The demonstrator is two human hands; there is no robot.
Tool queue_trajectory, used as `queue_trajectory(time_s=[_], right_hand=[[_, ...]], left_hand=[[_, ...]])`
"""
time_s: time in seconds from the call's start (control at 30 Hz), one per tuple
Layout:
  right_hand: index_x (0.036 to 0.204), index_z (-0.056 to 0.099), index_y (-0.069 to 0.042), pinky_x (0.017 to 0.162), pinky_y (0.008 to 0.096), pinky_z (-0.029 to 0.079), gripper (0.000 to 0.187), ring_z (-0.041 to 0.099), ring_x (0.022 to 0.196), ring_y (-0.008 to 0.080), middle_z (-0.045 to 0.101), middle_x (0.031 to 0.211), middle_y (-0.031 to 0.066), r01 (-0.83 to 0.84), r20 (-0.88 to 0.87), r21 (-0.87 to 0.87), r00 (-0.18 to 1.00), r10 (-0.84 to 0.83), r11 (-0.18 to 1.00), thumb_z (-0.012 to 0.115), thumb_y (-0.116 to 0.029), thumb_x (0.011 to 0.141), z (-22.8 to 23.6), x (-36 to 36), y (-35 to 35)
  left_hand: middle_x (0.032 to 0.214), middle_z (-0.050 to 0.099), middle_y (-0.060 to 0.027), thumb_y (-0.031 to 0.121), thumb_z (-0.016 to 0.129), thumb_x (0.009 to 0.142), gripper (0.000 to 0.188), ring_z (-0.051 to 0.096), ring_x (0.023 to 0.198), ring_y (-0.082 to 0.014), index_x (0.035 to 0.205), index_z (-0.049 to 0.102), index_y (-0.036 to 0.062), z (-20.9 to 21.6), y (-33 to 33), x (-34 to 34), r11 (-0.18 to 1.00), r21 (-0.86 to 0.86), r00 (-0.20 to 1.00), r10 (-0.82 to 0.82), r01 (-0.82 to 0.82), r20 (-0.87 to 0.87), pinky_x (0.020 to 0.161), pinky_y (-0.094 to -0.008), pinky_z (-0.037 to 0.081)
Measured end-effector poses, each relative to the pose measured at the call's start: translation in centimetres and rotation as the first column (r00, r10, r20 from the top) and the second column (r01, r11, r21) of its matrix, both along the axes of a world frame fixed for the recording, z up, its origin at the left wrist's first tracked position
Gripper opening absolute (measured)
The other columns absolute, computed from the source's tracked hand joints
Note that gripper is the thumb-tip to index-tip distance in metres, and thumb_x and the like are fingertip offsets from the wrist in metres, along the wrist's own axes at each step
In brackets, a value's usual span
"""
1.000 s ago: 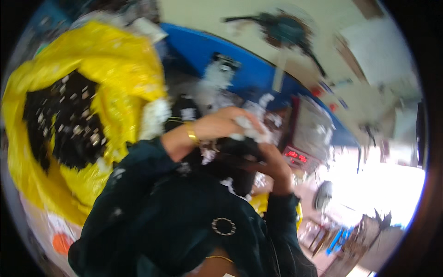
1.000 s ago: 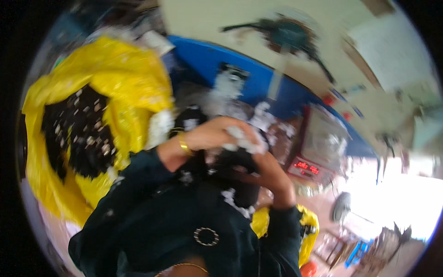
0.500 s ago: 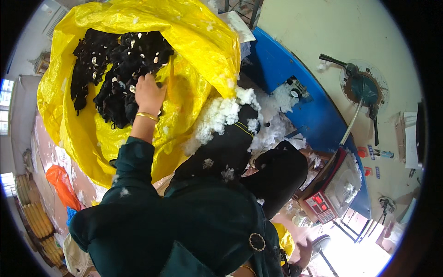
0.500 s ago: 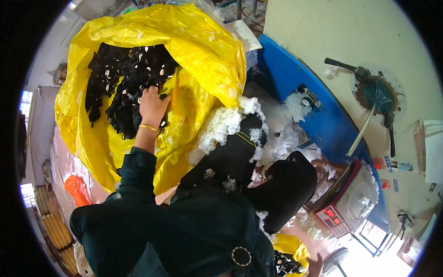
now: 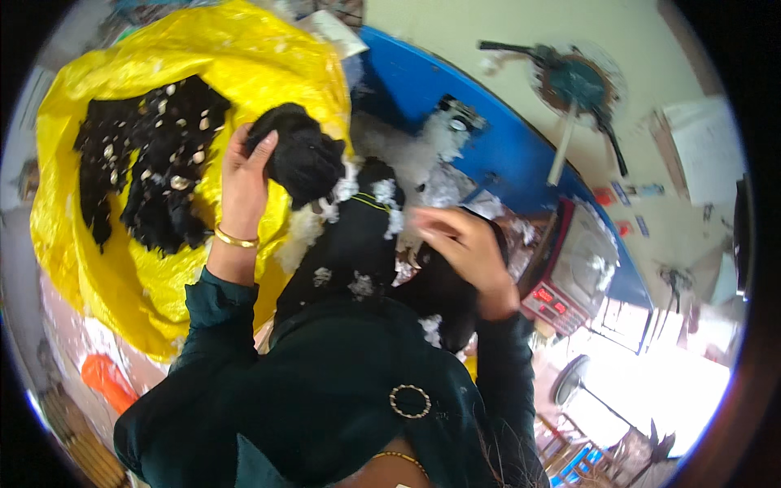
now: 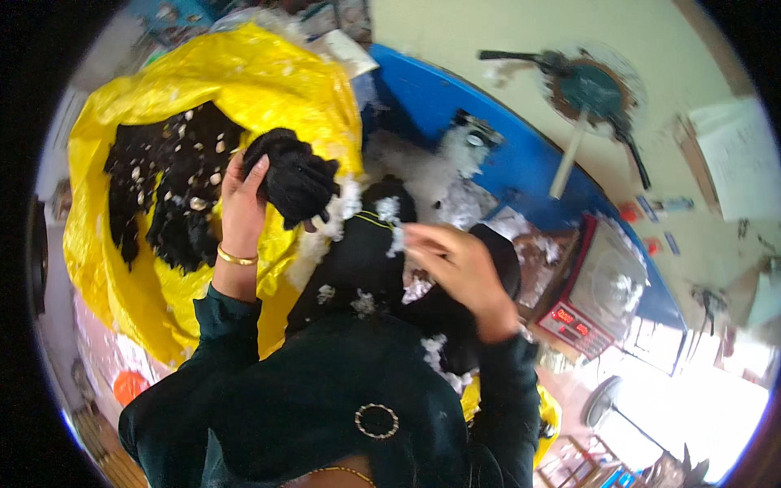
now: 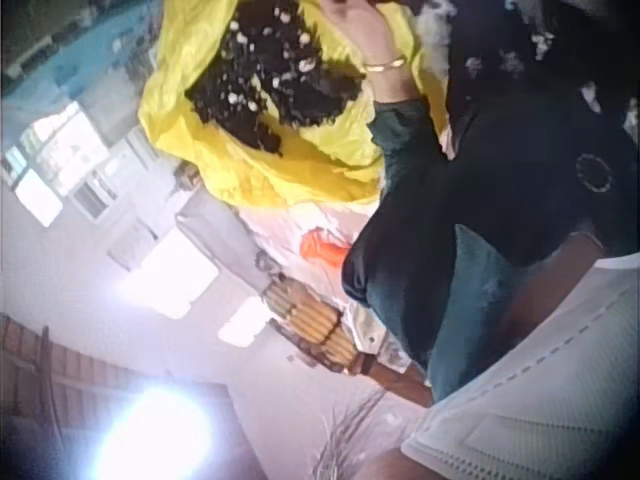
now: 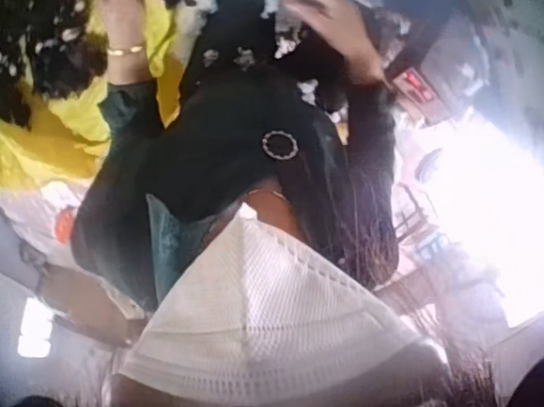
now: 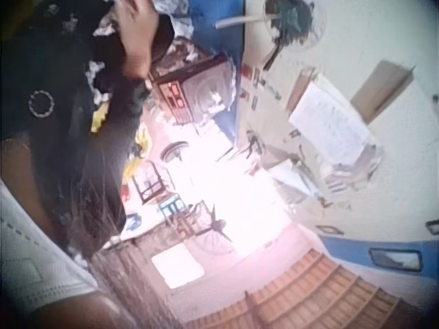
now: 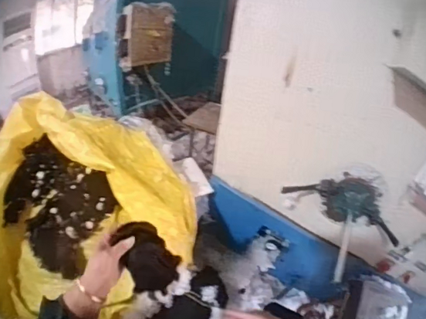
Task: The person sits on the floor and repeatedly stuffs white cotton-like material into small black fabric pouches. They then place the filled pouches into a large yellow bag. The process is repeated continuously throughout the clip.
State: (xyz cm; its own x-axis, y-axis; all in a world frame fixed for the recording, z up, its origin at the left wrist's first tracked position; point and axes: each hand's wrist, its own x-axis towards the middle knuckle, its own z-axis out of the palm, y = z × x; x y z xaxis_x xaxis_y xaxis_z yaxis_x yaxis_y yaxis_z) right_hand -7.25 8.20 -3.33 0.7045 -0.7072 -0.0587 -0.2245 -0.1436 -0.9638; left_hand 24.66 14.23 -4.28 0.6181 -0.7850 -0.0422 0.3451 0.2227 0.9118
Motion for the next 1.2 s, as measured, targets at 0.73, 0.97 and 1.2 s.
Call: queue_trajectory(time_s=[0.73, 0.97, 1.2], right_hand=[[0.107, 0.055, 0.001, 0.066, 0.0261, 0.05, 0.022, 0.064, 0.078, 0.0158, 0.063, 0.091, 0.008, 0.348, 0.344, 0.465, 0.776, -0.529, 0.814, 0.049, -0.018, 0.1, 0.1, -3.6, -0.5], [0.097, 0.054, 0.002, 0.049, 0.0234, 0.051, 0.011, 0.064, 0.067, 0.0153, 0.062, 0.087, 0.0101, 0.273, 0.285, 0.199, 0.903, -0.322, 0.941, 0.056, -0.009, 0.094, -2.3, -1.9, 0.2], [0.089, 0.056, 0.0, 0.05, 0.024, 0.047, 0.013, 0.06, 0.06, 0.0133, 0.06, 0.073, 0.007, 0.036, 0.552, 0.399, 0.788, -0.271, 0.916, 0.059, -0.012, 0.093, -2.1, -2.5, 2.0]], left_hand=[[0.11, 0.056, -0.003, 0.034, 0.058, 0.093, 0.035, 0.052, 0.098, -0.0097, 0.112, 0.055, 0.0048, -1.7, -4.4, -13.5, 0.576, 0.055, 0.579, -0.812, 0.815, -0.076, 0.084, -0.0226, 0.041], [0.085, 0.064, -0.0061, 0.052, 0.033, 0.1, 0.056, 0.056, 0.053, -0.0152, 0.109, 0.059, 0.0033, -3.4, -6.8, -19.2, 0.34, -0.113, 0.284, -0.895, 0.934, -0.344, 0.044, -0.0274, 0.047], [0.079, 0.066, -0.0088, 0.058, 0.035, 0.097, 0.063, 0.063, 0.073, -0.0189, 0.092, 0.065, 0.0025, -6.8, -3.5, -21.7, 0.627, -0.278, 0.102, -0.499, 0.728, -0.861, 0.069, -0.0298, 0.052]])
